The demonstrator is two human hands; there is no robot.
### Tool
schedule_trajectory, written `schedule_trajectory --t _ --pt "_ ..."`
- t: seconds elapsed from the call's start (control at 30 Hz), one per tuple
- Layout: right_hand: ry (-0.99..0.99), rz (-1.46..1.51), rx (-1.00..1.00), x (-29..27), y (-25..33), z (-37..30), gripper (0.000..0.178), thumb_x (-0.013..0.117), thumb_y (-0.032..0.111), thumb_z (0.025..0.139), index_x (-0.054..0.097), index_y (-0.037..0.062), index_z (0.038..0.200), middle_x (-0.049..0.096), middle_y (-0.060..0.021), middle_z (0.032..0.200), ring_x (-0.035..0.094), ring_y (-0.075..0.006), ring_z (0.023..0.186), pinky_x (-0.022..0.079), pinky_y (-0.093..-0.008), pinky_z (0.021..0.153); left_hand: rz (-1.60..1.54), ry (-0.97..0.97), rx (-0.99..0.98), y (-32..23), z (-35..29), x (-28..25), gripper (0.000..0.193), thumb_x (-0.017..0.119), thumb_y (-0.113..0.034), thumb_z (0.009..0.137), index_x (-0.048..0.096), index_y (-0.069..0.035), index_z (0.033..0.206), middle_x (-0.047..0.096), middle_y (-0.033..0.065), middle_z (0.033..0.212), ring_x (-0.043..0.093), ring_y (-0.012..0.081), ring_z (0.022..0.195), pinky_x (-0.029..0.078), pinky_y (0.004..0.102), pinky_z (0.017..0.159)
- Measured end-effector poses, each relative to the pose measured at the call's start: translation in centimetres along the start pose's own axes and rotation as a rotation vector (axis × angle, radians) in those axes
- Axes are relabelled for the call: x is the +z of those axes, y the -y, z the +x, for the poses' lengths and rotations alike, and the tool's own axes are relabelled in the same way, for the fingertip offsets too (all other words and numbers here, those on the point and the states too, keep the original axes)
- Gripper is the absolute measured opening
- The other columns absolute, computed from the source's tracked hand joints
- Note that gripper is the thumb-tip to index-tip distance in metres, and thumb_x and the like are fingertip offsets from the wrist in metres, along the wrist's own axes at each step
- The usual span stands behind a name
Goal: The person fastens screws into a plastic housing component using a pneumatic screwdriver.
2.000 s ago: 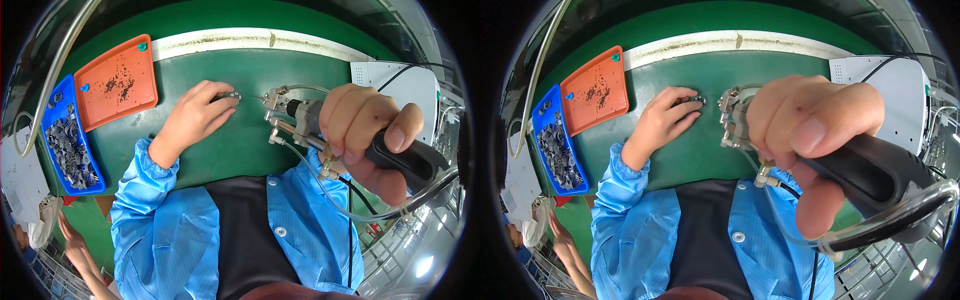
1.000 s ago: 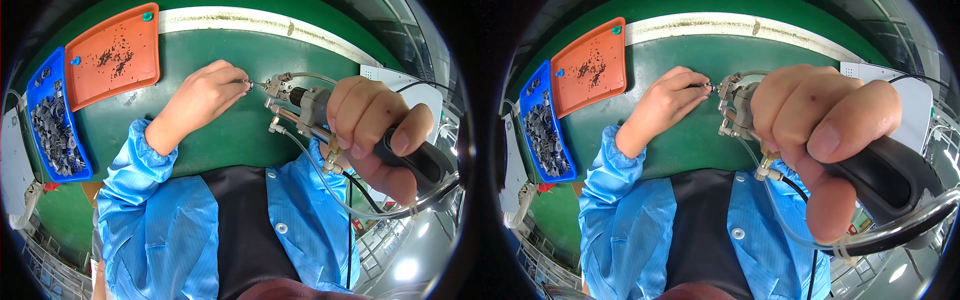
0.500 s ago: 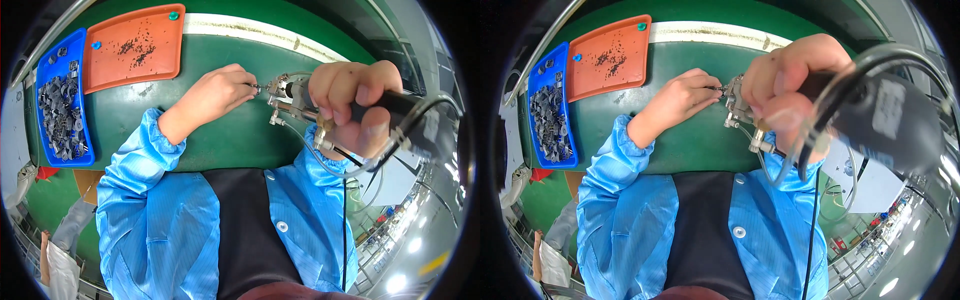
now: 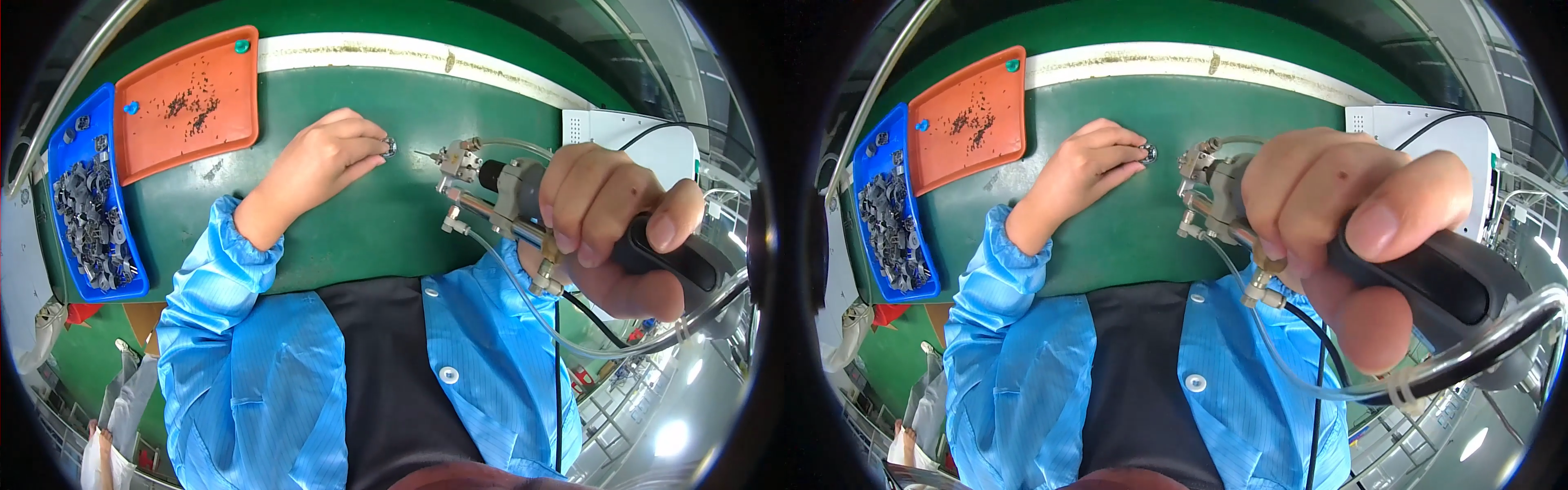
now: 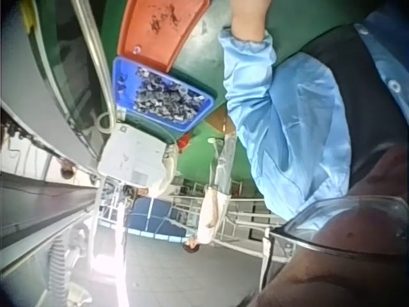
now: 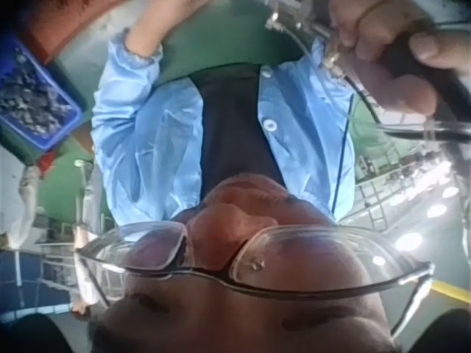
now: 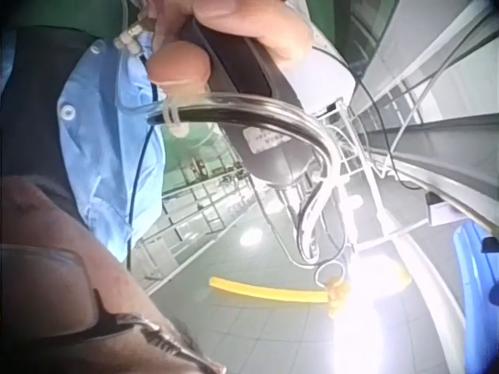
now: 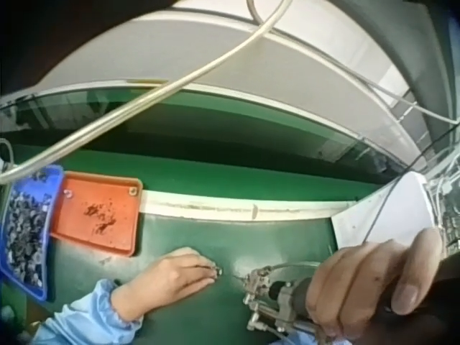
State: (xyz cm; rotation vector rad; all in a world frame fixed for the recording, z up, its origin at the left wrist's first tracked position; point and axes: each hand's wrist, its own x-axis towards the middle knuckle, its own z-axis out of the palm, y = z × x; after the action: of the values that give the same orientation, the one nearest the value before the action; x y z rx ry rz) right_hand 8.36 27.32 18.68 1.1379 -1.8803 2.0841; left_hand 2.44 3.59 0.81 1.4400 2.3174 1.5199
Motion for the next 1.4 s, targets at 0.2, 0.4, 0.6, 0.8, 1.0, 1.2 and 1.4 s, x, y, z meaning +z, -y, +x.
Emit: schedule_trajectory --t 0.2,0.4,0.6,0.8,1.0,1.2,1.4 --pt "0.035 0.06 0.069 0.5 -1.8 -0.2 0.045 0.062 0.056 0.099 0.048 0.0165 0.116 0.059 0.0002 0.077 0.058 -0.0145 0.063 0.046 -0.0308 0.059 -0.003 0.012 -0.027 0.2 -0.6 -0.1 0.015 0.077 0.0 0.08 0.075 0.001 0.095 0.072 0.0111 0.105 0.067 0.0299 0.094 0.056 0.0394 0.084" --pt "0.073 0.065 0.065 0.6 -2.5 0.0 0.045 0.062 0.056 0.099 0.047 0.017 0.115 0.058 0.0006 0.077 0.058 -0.0142 0.064 0.046 -0.0313 0.059 -0.014 0.003 -0.005 0.3 -0.5 0.2 0.014 0.076 0.0 0.081 0.074 0.002 0.094 0.072 0.0116 0.104 0.067 0.0307 0.094 0.056 0.0395 0.083" --pt "0.111 0.086 0.083 0.7 -3.1 0.1 0.046 0.062 0.057 0.098 0.047 0.0172 0.114 0.058 0.0015 0.075 0.057 -0.0138 0.063 0.045 -0.0313 0.058 -0.016 0.003 -0.011 0.3 -0.6 0.2 0.012 0.076 0.0 0.081 0.074 0.003 0.093 0.072 0.012 0.104 0.067 0.0307 0.093 0.056 0.0395 0.082" --pt "0.134 0.097 0.085 0.5 -3.6 -0.1 0.046 0.062 0.057 0.098 0.047 0.0171 0.116 0.057 0.0018 0.075 0.057 -0.0138 0.062 0.044 -0.0317 0.057 -0.02 0.007 -0.028 0.1 -0.5 0.0 0.012 0.076 0.001 0.08 0.074 0.003 0.093 0.072 0.0119 0.104 0.067 0.0304 0.093 0.056 0.0394 0.082" --pt "0.117 0.079 0.1 0.6 -3.5 -0.4 0.047 0.063 0.057 0.098 0.047 0.0168 0.117 0.057 0.0018 0.074 0.057 -0.0141 0.062 0.045 -0.0325 0.057 -0.008 0.008 -0.003 0.4 -0.2 0.1 0.012 0.076 0.001 0.08 0.074 0.003 0.092 0.072 0.0117 0.104 0.067 0.0303 0.093 0.056 0.0392 0.082" --pt "0.16 0.086 0.096 0.8 -3.9 0.4 0.046 0.068 0.054 0.096 0.048 0.0157 0.113 0.057 0.0022 0.071 0.056 -0.0137 0.059 0.045 -0.0318 0.055 0.005 -0.002 -0.013 0.3 -0.4 -0.1 0.011 0.076 0.0 0.081 0.073 0.004 0.091 0.072 0.0123 0.104 0.067 0.0307 0.093 0.056 0.0387 0.081" --pt "0.141 0.136 0.093 1.7 -4.6 0.5 0.041 0.071 0.047 0.096 0.047 0.0141 0.102 0.057 0.0027 0.067 0.056 -0.0132 0.055 0.043 -0.0294 0.051 0.037 0.008 -0.005 -0.3 -0.9 0.0 0.011 0.075 0.0 0.082 0.073 0.004 0.092 0.072 0.0132 0.102 0.066 0.0317 0.091 0.056 0.0395 0.08"
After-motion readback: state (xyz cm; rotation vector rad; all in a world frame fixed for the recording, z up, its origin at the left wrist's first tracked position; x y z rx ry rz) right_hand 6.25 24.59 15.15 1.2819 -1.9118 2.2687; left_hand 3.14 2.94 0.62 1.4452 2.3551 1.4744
